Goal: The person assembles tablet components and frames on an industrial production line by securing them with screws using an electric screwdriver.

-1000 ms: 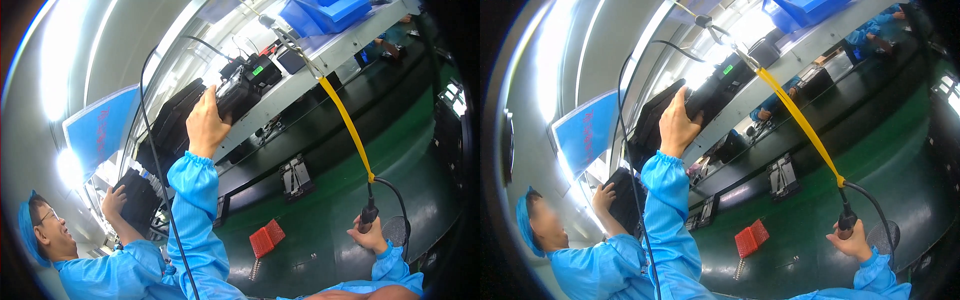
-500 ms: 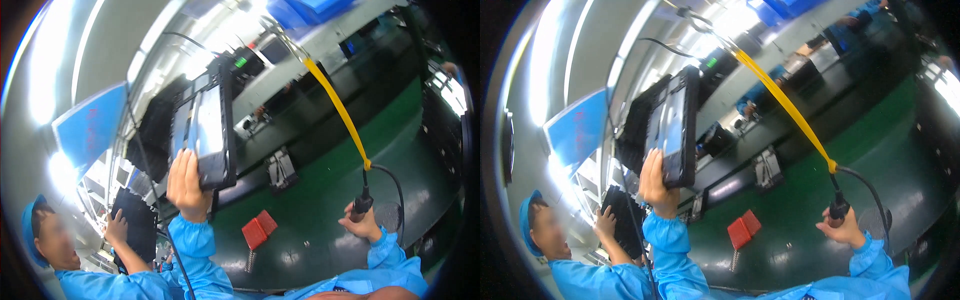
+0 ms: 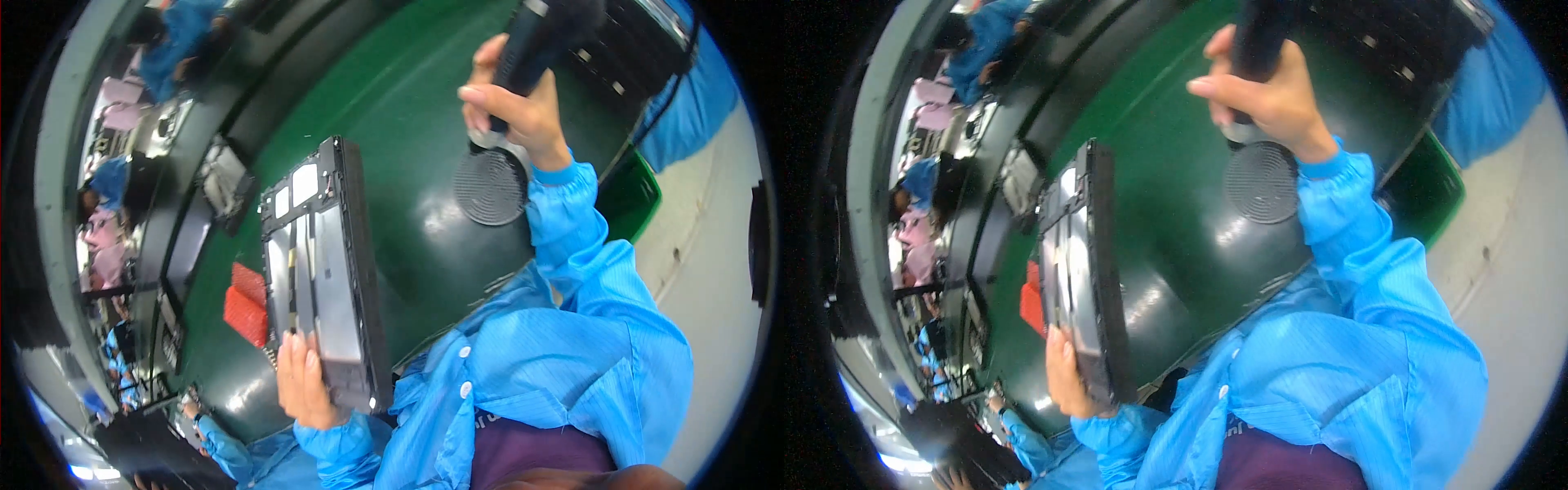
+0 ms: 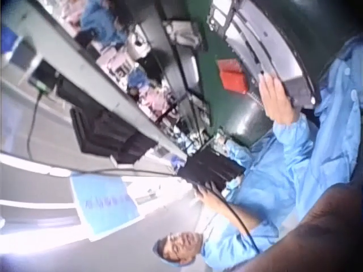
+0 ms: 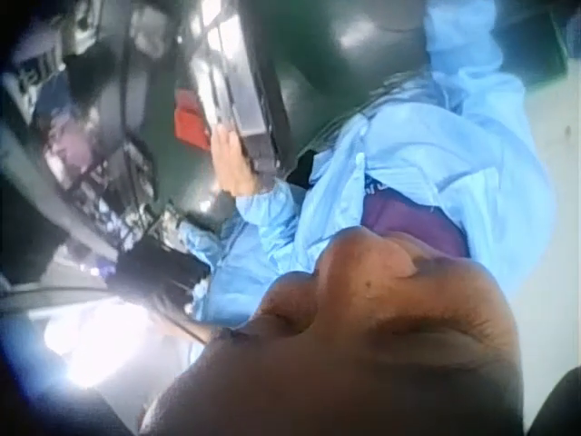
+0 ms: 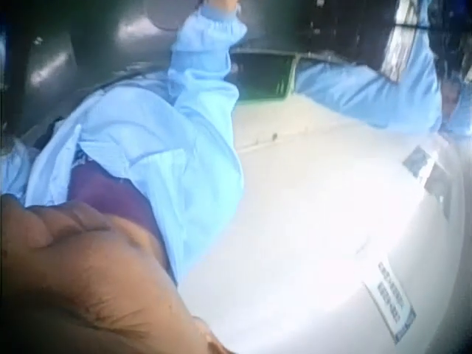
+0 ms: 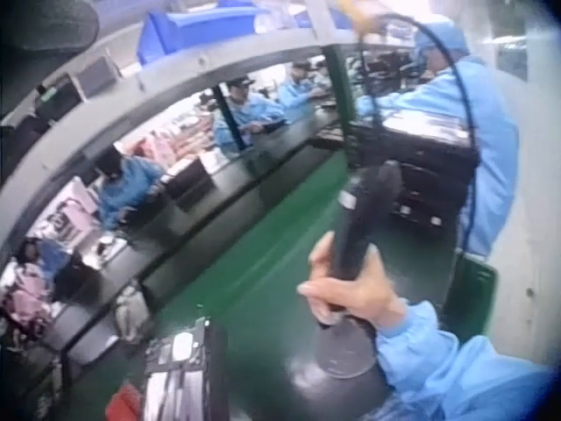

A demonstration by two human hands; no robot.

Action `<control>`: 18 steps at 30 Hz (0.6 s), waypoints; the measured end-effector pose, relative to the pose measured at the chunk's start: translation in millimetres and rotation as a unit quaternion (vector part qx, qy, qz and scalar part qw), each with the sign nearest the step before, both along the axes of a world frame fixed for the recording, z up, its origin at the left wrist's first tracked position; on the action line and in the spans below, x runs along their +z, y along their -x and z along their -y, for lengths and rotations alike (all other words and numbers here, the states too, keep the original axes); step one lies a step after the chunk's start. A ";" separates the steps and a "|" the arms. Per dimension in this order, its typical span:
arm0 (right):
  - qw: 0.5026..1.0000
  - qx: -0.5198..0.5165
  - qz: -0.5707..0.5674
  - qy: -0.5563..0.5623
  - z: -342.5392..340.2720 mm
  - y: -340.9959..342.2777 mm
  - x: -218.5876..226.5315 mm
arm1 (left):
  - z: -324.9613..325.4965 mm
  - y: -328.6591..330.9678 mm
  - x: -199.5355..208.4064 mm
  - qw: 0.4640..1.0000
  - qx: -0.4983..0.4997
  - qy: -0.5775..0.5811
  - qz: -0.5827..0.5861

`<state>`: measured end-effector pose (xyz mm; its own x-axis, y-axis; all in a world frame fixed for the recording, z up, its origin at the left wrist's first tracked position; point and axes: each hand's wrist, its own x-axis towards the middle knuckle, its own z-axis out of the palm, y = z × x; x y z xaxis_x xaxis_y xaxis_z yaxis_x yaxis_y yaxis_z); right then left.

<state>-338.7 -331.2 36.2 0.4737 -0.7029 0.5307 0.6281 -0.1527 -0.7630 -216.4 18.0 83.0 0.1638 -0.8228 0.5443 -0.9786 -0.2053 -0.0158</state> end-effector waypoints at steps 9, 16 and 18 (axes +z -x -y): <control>0.993 -0.038 -0.104 0.047 -2.7 2.3 -25.2 | 50.6 62.1 -93.1 0.986 -0.001 -0.140 -0.094; 0.992 -0.019 -0.119 0.021 1.7 -11.3 -35.0 | 63.5 67.7 -125.5 0.970 -0.003 -0.124 -0.211; 0.989 -0.017 -0.137 0.047 2.9 -16.4 -37.5 | 71.6 76.5 -129.6 0.969 0.008 -0.097 -0.226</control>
<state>-322.3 -334.2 -1.3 0.5864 -0.6740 0.4493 0.3927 -0.2485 -0.8854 -292.9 -53.6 -46.6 0.3622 -0.8983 0.2487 -0.8916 -0.2561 0.3735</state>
